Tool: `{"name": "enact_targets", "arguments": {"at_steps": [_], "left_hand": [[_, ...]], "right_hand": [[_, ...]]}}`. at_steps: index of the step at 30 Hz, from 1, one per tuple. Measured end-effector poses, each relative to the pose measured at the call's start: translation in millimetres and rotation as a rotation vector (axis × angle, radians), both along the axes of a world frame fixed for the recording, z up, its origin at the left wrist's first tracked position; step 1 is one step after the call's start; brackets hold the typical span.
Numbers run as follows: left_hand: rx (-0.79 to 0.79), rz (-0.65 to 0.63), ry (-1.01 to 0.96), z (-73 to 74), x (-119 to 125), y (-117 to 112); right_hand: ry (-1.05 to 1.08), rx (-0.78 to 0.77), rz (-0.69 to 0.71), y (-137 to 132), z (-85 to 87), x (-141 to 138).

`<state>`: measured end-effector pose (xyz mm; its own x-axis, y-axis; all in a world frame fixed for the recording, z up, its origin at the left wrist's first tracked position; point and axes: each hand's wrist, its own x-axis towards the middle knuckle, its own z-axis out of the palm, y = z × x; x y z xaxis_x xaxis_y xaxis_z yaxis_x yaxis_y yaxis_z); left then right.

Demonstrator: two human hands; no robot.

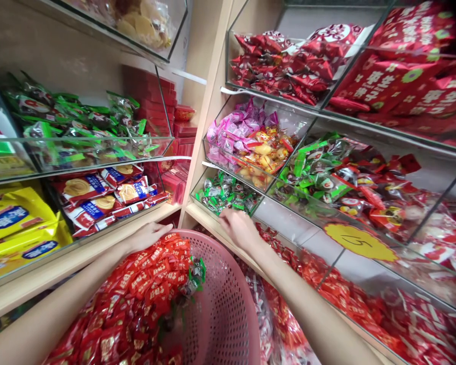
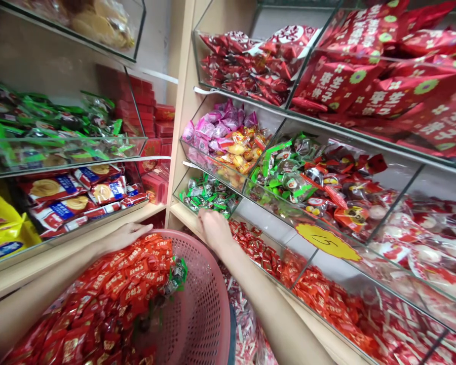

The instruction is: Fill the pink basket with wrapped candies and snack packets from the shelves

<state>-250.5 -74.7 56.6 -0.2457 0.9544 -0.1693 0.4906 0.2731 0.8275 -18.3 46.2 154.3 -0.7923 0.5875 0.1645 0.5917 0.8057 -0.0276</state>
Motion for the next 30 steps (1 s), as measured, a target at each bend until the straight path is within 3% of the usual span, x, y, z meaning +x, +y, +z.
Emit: {"name": "enact_targets", "arguments": {"at_steps": [2,4,8,13,20,30], "left_hand": [[-0.001,0.010,-0.002,-0.3,0.1,-0.2],[0.003,0.024,0.007,-1.1,-0.3,0.3],[0.015,0.034,0.046,-2.6,-3.5,3.1],[0.012,0.013,0.055,-2.9,-5.5,4.6],[0.017,0.028,0.032,-0.4,0.9,2.4],[0.027,0.055,0.063,-0.3,-0.4,2.5]], "right_hand": [[-0.150,0.183,-0.089,13.7,9.0,0.5],[-0.273,0.229,-0.140,23.3,8.2,0.7],[-0.369,0.157,-0.173,31.8,1.4,-3.1],[-0.448,0.079,-0.227,36.6,6.1,-11.5],[-0.470,0.043,-0.191,34.7,13.7,-7.0],[-0.441,-0.014,-0.253,35.0,12.9,-12.4]]}}
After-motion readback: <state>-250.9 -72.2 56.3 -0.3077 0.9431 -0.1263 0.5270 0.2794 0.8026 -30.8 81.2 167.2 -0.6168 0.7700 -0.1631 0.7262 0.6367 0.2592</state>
